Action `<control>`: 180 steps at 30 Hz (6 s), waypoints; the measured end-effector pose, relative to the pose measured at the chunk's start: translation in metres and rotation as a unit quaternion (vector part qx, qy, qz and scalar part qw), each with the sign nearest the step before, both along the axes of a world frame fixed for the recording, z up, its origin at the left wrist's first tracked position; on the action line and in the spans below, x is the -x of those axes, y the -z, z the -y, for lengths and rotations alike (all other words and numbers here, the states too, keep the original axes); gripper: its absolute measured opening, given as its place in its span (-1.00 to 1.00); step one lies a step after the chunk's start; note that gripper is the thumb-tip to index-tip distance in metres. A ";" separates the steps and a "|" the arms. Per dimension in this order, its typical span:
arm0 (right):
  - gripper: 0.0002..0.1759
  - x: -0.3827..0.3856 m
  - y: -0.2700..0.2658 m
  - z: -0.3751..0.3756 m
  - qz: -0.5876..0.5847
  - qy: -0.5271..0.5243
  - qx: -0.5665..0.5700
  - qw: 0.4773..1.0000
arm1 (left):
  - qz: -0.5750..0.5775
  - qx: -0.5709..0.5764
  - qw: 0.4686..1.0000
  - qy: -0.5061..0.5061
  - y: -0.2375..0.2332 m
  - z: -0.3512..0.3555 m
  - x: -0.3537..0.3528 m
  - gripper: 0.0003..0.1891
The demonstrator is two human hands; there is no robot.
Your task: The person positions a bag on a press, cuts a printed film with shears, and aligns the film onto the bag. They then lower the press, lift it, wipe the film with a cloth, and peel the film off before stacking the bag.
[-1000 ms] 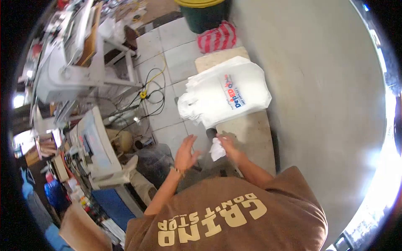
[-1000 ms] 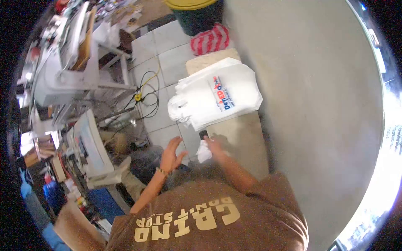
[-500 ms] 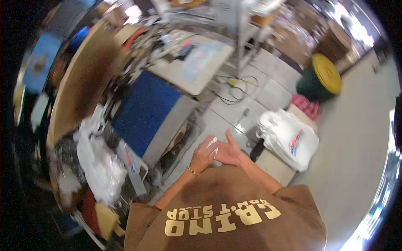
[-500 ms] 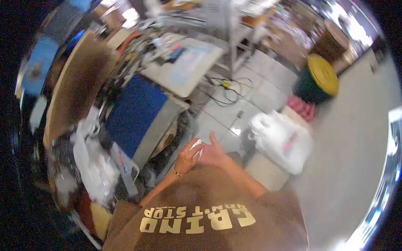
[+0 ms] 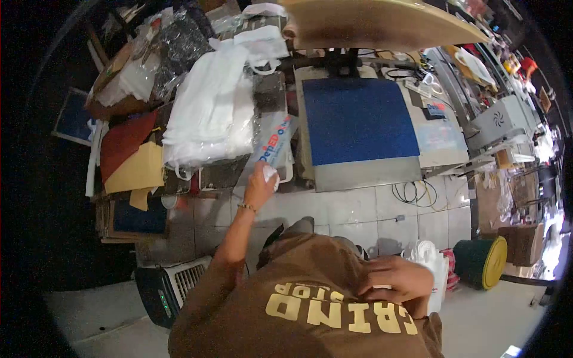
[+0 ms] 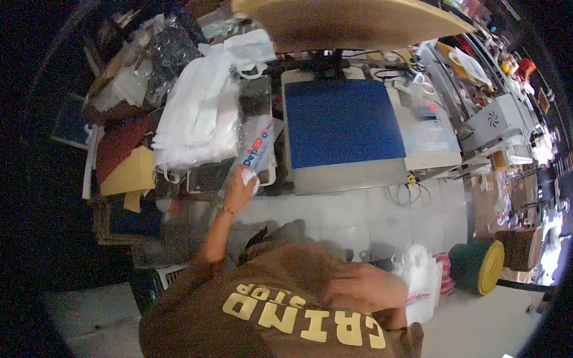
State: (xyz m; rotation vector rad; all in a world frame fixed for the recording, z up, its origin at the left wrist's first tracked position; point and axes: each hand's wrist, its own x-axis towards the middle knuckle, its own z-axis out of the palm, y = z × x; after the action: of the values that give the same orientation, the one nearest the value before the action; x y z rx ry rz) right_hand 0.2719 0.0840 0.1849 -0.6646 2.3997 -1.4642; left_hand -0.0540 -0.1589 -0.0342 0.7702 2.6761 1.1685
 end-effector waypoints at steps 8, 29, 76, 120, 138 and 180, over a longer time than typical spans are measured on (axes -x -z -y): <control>-0.74 0.039 0.036 0.025 0.125 -0.066 -0.109 0.984 | -0.131 0.000 0.991 0.030 0.049 0.003 0.055 -0.65; -0.53 0.089 0.163 0.006 0.251 0.213 -0.024 0.944 | -0.358 0.114 0.899 -0.227 -0.035 -0.001 0.221 -0.45; -0.04 0.235 0.211 0.056 0.268 0.003 0.720 0.639 | -0.364 0.018 0.931 0.010 -0.395 0.038 0.007 -0.73; -0.36 0.072 0.217 -0.210 0.039 0.387 0.279 0.878 | 0.232 -0.372 0.880 -0.180 0.022 -0.191 -0.090 -0.64; -0.62 0.026 0.254 -0.157 0.196 0.525 0.362 0.745 | -0.188 0.097 0.975 -0.072 -0.016 -0.185 -0.089 -0.33; -0.33 0.030 0.308 -0.502 -0.142 0.443 -0.367 0.805 | -0.255 0.235 0.936 0.060 0.008 -0.309 -0.046 -0.31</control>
State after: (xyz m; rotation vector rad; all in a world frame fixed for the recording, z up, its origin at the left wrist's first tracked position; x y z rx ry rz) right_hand 0.2415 0.5856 -0.1235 0.5456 3.3797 -0.4389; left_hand -0.0079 0.1504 -0.0419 1.2478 3.0554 0.2833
